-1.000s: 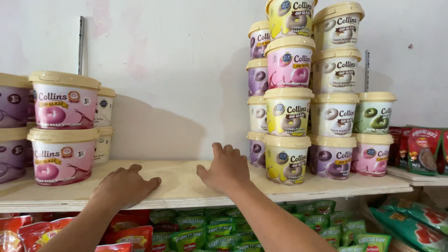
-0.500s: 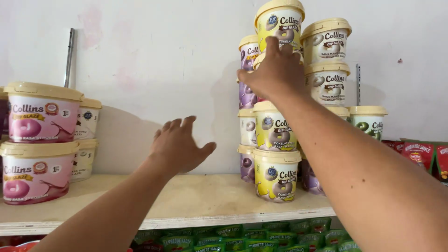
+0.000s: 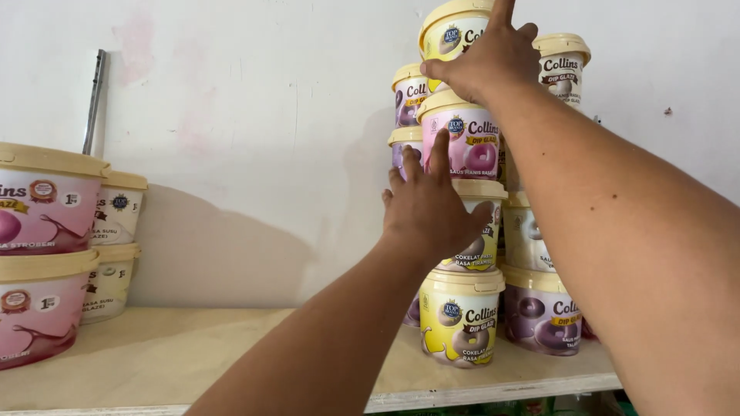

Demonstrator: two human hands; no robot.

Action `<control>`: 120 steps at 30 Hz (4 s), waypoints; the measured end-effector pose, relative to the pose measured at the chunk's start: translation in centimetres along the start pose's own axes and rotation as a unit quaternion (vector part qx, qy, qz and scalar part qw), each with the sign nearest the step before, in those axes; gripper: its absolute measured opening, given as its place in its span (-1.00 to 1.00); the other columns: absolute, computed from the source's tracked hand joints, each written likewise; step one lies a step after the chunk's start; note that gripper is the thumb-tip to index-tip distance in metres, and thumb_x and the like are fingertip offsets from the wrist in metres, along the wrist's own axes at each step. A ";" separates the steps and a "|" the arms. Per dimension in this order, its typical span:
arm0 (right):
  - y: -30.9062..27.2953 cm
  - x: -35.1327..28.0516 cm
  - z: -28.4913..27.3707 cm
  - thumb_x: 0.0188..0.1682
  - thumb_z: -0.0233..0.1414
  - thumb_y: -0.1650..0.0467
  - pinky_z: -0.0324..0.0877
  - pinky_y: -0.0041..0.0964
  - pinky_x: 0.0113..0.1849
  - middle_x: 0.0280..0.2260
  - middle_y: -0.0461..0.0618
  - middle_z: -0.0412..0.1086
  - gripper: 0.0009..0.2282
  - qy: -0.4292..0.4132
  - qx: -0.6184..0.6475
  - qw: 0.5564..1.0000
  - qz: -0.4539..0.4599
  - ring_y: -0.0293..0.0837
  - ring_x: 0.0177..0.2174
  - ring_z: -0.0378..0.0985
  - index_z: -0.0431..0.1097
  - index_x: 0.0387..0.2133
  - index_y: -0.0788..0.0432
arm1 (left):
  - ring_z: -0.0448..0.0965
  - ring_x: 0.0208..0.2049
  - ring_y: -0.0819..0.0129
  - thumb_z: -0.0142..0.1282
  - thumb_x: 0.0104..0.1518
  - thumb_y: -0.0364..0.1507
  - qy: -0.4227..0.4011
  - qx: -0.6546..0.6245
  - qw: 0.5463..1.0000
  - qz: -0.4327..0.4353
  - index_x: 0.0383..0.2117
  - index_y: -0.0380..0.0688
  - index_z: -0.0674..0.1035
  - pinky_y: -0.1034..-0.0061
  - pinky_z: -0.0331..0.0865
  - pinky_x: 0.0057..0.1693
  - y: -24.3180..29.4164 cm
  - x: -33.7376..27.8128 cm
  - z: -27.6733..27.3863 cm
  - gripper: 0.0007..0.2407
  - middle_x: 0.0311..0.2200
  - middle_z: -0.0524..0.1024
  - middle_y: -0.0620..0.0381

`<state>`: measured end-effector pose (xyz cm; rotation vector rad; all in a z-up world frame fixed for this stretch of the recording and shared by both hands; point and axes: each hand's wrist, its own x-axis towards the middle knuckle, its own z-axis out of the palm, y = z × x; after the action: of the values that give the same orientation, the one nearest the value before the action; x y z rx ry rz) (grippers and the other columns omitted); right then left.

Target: Organizing and stacking product tubs on a grocery store shelf to ensure labels are visible and items are tidy.

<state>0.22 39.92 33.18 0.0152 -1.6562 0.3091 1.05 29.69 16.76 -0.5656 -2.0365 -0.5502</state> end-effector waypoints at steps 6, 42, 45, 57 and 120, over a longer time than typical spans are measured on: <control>0.1 2.8 2.4 -0.25 0.45 -0.03 0.55 0.09 -0.26 0.01 0.41 0.25 0.02 -0.006 -0.008 1.000 -0.010 0.31 -0.23 0.55 -0.08 0.31 0.16 | 0.06 0.27 -0.50 0.32 0.03 -0.19 -0.016 -0.032 0.999 0.012 0.46 0.13 -0.17 -0.26 0.23 0.16 0.9 -0.2 2.0 -0.06 0.39 -0.22 -0.50; -2.6 3.3 3.2 -0.33 0.39 0.35 0.51 0.11 -0.25 -0.04 0.32 0.12 -0.08 -0.005 0.011 1.000 -0.002 0.30 -0.15 0.40 -0.11 0.29 -0.14 | 0.07 0.30 -0.47 0.40 -0.01 -0.32 -0.013 -0.039 0.999 0.033 0.47 0.06 -0.15 -0.06 0.37 0.16 -0.3 -0.8 4.0 -0.03 0.37 -0.11 -0.46; -3.4 4.8 4.3 -0.39 0.44 0.23 0.57 -0.01 -0.31 -0.06 0.31 0.22 -0.26 0.031 0.036 0.999 -0.015 0.20 -0.24 0.52 0.27 0.04 0.31 | 0.11 0.27 -0.50 0.41 -0.06 -0.31 0.028 -0.013 0.996 0.088 0.44 -0.13 -0.10 -0.03 0.18 0.27 -1.5 -0.4 4.6 -0.03 0.30 -0.04 -0.64; -10.4 -3.2 4.3 -0.38 0.45 0.43 0.57 0.05 -0.13 0.09 0.30 0.18 0.23 -0.057 0.187 0.978 -0.071 0.18 -0.10 0.51 -0.51 0.37 -0.35 | -0.09 0.40 -0.33 0.25 0.16 -0.11 -0.066 0.061 0.994 -0.059 0.42 -0.31 -0.14 -0.15 0.06 0.33 -6.6 -3.6 -1.0 -0.10 0.39 -0.14 -0.46; -18.0 -33.0 6.2 -0.23 0.26 0.39 0.22 0.12 0.22 0.16 0.42 0.14 -0.10 -0.373 0.371 0.840 0.132 0.39 0.22 0.24 -0.27 0.30 -0.22 | 0.38 0.25 -0.28 0.45 -0.18 -0.36 -0.133 -0.023 0.965 -0.224 0.39 -0.30 -0.02 0.02 0.36 0.32 -25.3 -17.1 -9.2 -0.02 0.21 0.35 -0.36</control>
<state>1.36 15.59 3.88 0.5598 -2.2013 1.2778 0.29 1.24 2.33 -0.2058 -2.4306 -0.8258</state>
